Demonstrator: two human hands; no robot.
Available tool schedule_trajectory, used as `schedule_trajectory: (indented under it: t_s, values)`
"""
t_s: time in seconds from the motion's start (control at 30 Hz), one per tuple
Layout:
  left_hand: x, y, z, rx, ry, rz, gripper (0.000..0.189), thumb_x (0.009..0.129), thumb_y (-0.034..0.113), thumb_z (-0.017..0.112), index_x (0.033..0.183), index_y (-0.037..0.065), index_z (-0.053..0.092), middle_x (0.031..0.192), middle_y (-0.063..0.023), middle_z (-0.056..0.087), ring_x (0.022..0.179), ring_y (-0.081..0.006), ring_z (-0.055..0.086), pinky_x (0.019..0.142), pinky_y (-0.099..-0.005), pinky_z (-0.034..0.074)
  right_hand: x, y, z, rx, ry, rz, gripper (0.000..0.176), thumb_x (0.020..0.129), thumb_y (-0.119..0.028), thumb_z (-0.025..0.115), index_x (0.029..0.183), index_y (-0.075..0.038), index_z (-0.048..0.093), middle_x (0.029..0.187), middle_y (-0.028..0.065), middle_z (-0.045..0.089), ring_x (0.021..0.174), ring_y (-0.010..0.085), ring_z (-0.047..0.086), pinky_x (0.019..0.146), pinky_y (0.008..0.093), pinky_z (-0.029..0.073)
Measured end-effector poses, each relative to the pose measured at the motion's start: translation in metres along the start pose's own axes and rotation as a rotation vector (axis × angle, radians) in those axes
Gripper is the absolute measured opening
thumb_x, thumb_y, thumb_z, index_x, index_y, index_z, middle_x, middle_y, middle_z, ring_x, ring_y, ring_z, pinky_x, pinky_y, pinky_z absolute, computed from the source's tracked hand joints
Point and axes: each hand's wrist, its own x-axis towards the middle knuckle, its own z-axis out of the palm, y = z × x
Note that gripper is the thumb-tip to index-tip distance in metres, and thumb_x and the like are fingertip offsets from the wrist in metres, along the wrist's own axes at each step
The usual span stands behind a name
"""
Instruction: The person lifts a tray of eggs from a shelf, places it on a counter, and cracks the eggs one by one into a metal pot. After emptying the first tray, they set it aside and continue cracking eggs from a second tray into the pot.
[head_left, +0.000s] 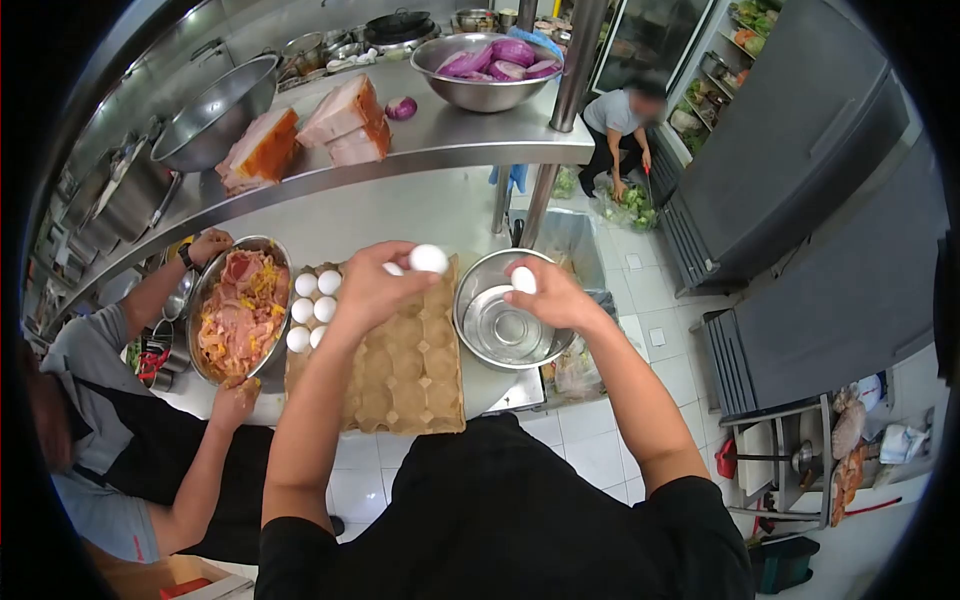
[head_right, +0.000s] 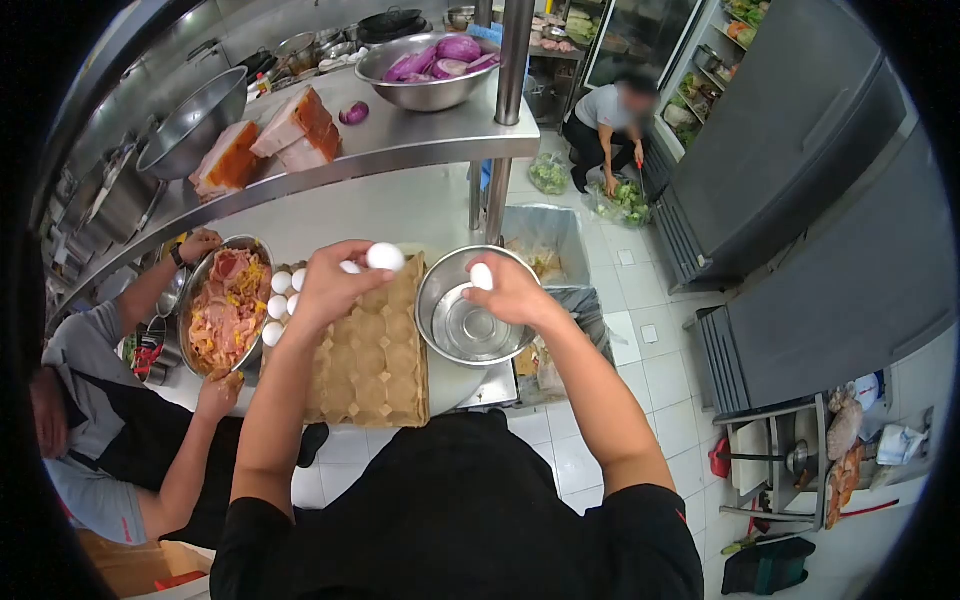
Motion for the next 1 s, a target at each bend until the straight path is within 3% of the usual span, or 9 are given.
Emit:
schedule_trajectory:
  t_s: [0.3,0.47,0.53,0.6,0.67,0.83,0.87,0.97,1.0]
  values:
    - [-0.005,0.013,0.042,-0.316,-0.179,-0.204,0.044,0.078,0.028,0.089,0.108,-0.002,0.076,0.089,-0.0021,0.068,0.077,-0.0098,0.063,0.069,-0.0263,0.05,0.003,-0.034,0.01,-0.462,-0.078,0.004,0.044,0.094,-0.033,0.072,0.121,-0.001,0.06,0.101,0.0269,0.071,0.102,0.044,0.068,0.089,0.0489,0.054]
    - [-0.007,0.013,0.051,-0.337,-0.203,-0.265,0.046,0.079,0.033,0.088,0.106,-0.001,0.076,0.09,-0.0044,0.07,0.077,-0.0108,0.063,0.067,-0.027,0.05,-0.019,-0.052,-0.021,-0.345,0.654,-0.453,0.044,0.09,-0.027,0.076,0.124,-0.004,0.06,0.111,0.0271,0.068,0.103,0.0407,0.069,0.086,0.0458,0.056]
    - [-0.012,0.025,0.054,-0.366,-0.24,-0.303,0.045,0.08,0.033,0.087,0.106,-0.001,0.076,0.089,-0.0048,0.071,0.077,-0.0112,0.063,0.066,-0.0269,0.05,-0.035,-0.037,-0.039,-0.182,0.85,-0.285,0.051,0.087,-0.023,0.077,0.132,-0.006,0.059,0.124,0.0253,0.064,0.112,0.0389,0.066,0.093,0.0454,0.055]
    - [-0.015,0.035,0.06,-0.386,-0.275,-0.327,0.042,0.083,0.031,0.086,0.108,-0.002,0.075,0.088,-0.0046,0.07,0.075,-0.0113,0.064,0.063,-0.0261,0.049,-0.063,-0.023,-0.058,-0.789,0.649,-0.155,0.055,0.086,-0.018,0.077,0.136,-0.008,0.057,0.128,0.0226,0.063,0.116,0.0373,0.064,0.096,0.045,0.053]
    - [-0.017,0.033,0.072,-0.381,-0.344,-0.277,0.045,0.082,0.033,0.087,0.107,-0.002,0.075,0.09,-0.0056,0.071,0.078,-0.0119,0.065,0.065,-0.0269,0.05,-0.076,-0.037,-0.051,-0.844,0.477,-0.186,0.059,0.085,-0.014,0.076,0.14,-0.009,0.056,0.131,0.0205,0.061,0.119,0.0363,0.063,0.098,0.0444,0.051]
    - [-0.025,0.052,0.082,-0.357,-0.389,-0.173,0.054,0.079,0.044,0.087,0.108,0.0,0.076,0.09,-0.0082,0.072,0.08,-0.0157,0.065,0.071,-0.0317,0.053,-0.071,-0.082,-0.018,-0.202,-0.038,-0.43,0.058,0.087,-0.009,0.072,0.141,-0.007,0.054,0.123,0.0202,0.063,0.117,0.0368,0.062,0.099,0.0441,0.05]
    - [-0.025,0.051,0.077,-0.307,-0.351,-0.147,0.055,0.08,0.045,0.086,0.11,0.0,0.076,0.09,-0.0076,0.072,0.081,-0.015,0.065,0.07,-0.0314,0.053,-0.058,-0.067,-0.018,-0.247,0.078,-0.538,0.047,0.091,-0.008,0.068,0.136,-0.006,0.055,0.113,0.0148,0.066,0.101,0.0294,0.067,0.088,0.04,0.054]
    - [-0.023,0.049,0.037,0.21,-0.05,-0.08,0.065,0.079,0.049,0.085,0.121,0.001,0.072,0.096,-0.0156,0.072,0.084,-0.0253,0.071,0.074,-0.0383,0.055,-0.018,-0.046,-0.037,0.668,0.371,-0.043,0.031,0.1,-0.009,0.06,0.13,-0.01,0.055,0.099,0.0032,0.064,0.067,0.0077,0.057,0.052,0.0241,0.045]
    - [-0.019,0.035,0.021,0.464,0.118,-0.014,0.067,0.079,0.049,0.084,0.123,0.001,0.07,0.099,-0.0192,0.072,0.085,-0.0303,0.072,0.076,-0.0412,0.056,0.004,-0.031,-0.045,0.727,0.585,-0.025,0.034,0.103,-0.019,0.057,0.135,-0.008,0.049,0.105,0.0047,0.064,0.066,0.0095,0.058,0.048,0.0254,0.044]
